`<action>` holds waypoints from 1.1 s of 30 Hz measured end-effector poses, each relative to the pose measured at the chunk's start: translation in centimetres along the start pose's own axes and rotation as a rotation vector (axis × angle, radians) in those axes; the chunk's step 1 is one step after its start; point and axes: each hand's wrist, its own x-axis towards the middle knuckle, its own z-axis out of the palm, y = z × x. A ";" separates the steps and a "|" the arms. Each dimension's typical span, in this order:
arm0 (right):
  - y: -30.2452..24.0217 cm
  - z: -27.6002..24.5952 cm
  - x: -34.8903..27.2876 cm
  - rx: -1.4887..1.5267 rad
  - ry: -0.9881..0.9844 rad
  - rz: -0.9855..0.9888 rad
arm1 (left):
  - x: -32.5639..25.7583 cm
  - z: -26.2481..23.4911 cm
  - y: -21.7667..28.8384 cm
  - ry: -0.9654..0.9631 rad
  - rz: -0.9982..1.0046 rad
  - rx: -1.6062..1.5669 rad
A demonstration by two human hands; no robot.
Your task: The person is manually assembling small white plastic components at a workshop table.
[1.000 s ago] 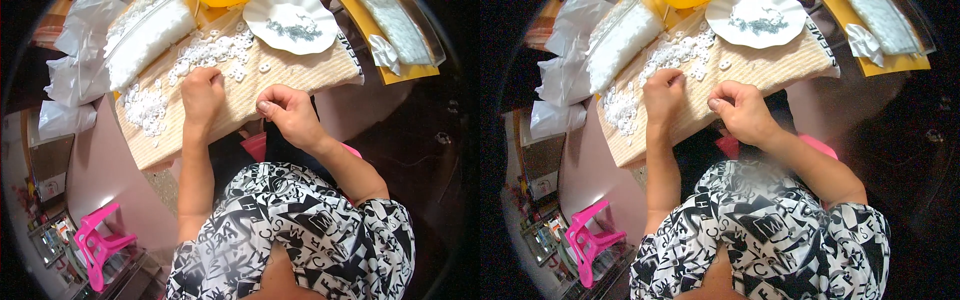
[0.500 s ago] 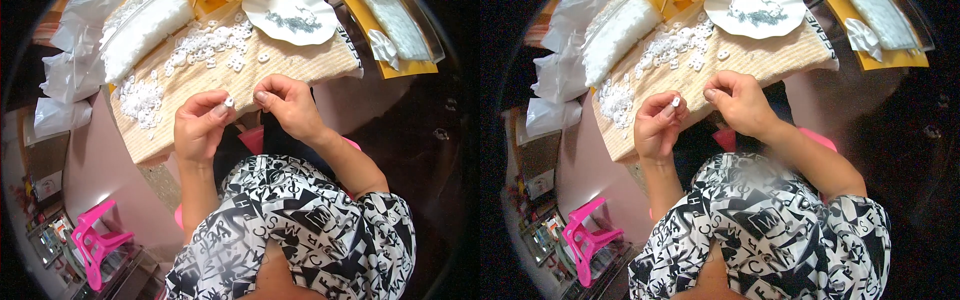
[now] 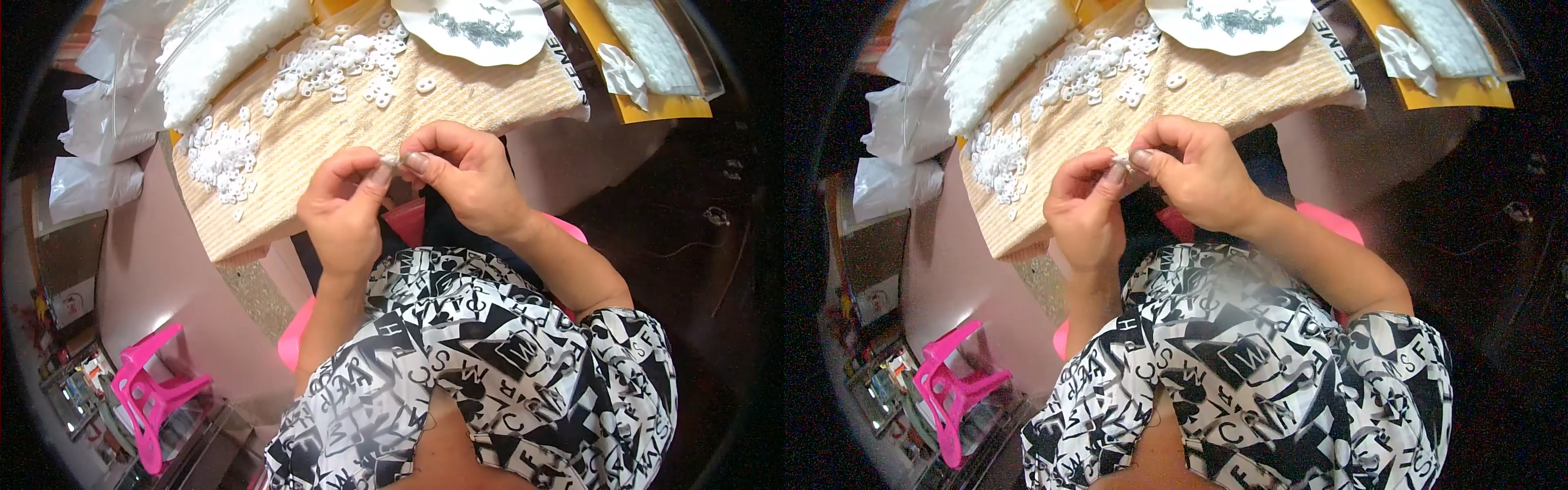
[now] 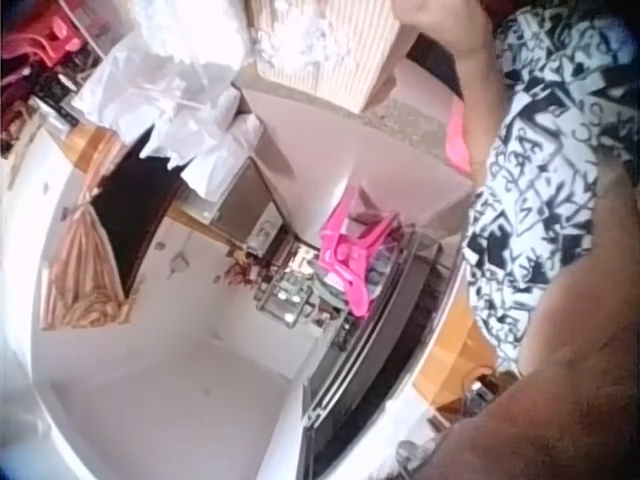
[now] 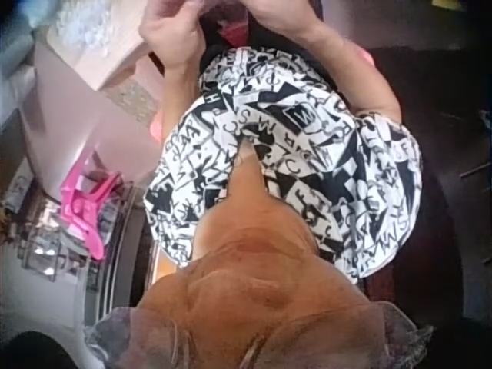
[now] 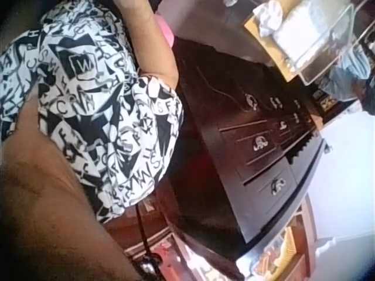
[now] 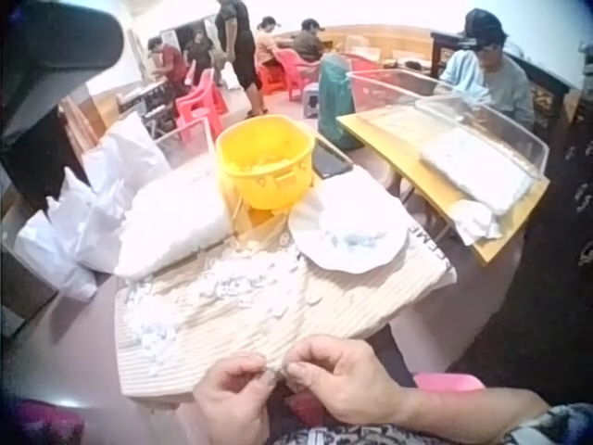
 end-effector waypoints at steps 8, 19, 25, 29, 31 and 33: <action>0.6 -0.2 0.3 -0.012 0.004 -0.019 | 0.3 0.2 -0.2 -0.099 0.125 0.053; 1.0 -0.2 0.4 0.081 0.010 0.017 | 0.7 0.4 -0.8 -0.162 -0.053 -0.158; 1.0 -0.2 0.8 0.128 -0.005 0.086 | 0.6 -0.3 -0.4 -0.066 -0.010 0.026; 0.6 -0.7 2.0 0.121 0.082 -0.012 | 2.0 -2.0 0.1 0.012 -0.134 -0.218; -0.6 -1.1 2.8 -0.003 0.084 -0.061 | 2.9 -3.8 0.3 0.024 -0.147 -0.332; -1.6 -0.4 3.6 -0.058 0.089 -0.070 | 3.1 -4.7 0.9 0.016 -0.153 -0.410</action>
